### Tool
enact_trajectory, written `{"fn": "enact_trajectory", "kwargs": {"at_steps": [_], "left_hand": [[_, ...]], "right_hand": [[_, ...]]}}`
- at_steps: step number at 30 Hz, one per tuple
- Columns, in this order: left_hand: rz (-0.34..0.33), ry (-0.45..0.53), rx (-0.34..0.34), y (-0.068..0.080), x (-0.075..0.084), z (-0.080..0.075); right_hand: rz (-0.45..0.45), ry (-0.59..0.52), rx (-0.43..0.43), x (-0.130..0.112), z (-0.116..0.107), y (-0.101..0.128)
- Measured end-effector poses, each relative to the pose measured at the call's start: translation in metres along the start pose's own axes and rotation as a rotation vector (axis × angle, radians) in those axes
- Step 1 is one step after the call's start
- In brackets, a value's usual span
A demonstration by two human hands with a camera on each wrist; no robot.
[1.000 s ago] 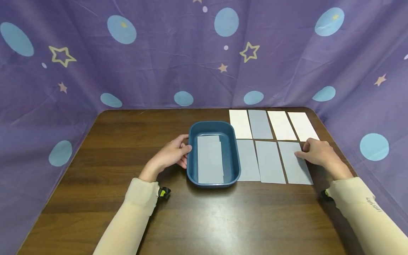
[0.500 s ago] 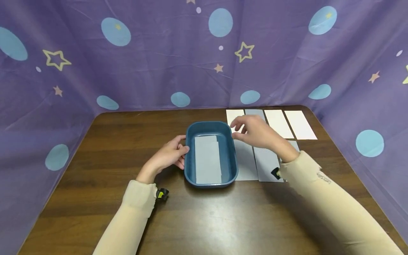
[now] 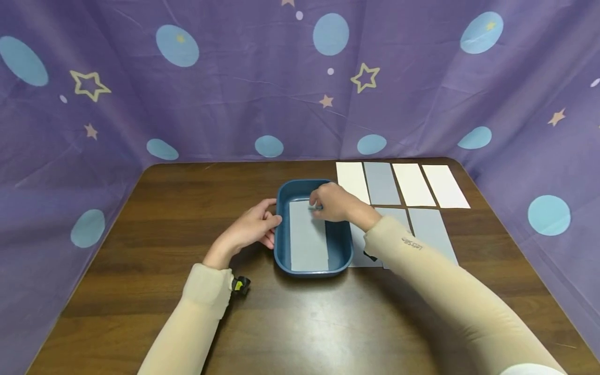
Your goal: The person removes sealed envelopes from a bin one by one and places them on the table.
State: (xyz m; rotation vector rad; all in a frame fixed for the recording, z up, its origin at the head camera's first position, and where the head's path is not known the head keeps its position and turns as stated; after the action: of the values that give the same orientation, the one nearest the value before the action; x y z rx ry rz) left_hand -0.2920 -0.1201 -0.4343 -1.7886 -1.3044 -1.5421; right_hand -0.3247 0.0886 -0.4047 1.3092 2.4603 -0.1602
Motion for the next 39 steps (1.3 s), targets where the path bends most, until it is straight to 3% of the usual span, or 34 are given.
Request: {"fn": "enact_trajectory", "kwargs": {"at_steps": [8, 17, 23, 33, 39], "left_hand": [[0.003, -0.004, -0.005, 0.003, 0.003, 0.0], [0.004, -0.006, -0.003, 0.002, 0.002, 0.0], [-0.002, -0.014, -0.005, 0.001, 0.0, 0.0], [0.0, -0.021, -0.003, 0.002, 0.003, 0.0], [-0.006, -0.021, 0.003, 0.001, 0.001, 0.0]], "right_hand": [[0.066, 0.093, 0.003, 0.0, 0.009, -0.006], [0.134, 0.078, -0.008, 0.001, 0.013, -0.007], [0.113, 0.06, 0.011, 0.002, 0.011, -0.007], [0.136, -0.276, 0.061, 0.01, -0.002, 0.003], [0.137, -0.413, 0.075, 0.01, -0.003, 0.011]]}}
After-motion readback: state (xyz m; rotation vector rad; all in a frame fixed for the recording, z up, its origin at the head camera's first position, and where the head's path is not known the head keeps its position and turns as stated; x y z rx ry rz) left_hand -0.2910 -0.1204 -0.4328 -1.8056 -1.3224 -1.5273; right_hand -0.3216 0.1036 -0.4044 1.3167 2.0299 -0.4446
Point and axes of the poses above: each hand's wrist, its own y-axis away from the middle knuckle, its own z-axis out of the palm, x = y × z, the point moved 5 cm from there along -y, towards the middle knuckle, and after that the axes turned 1 degree about -y, right-handed, at the moved point
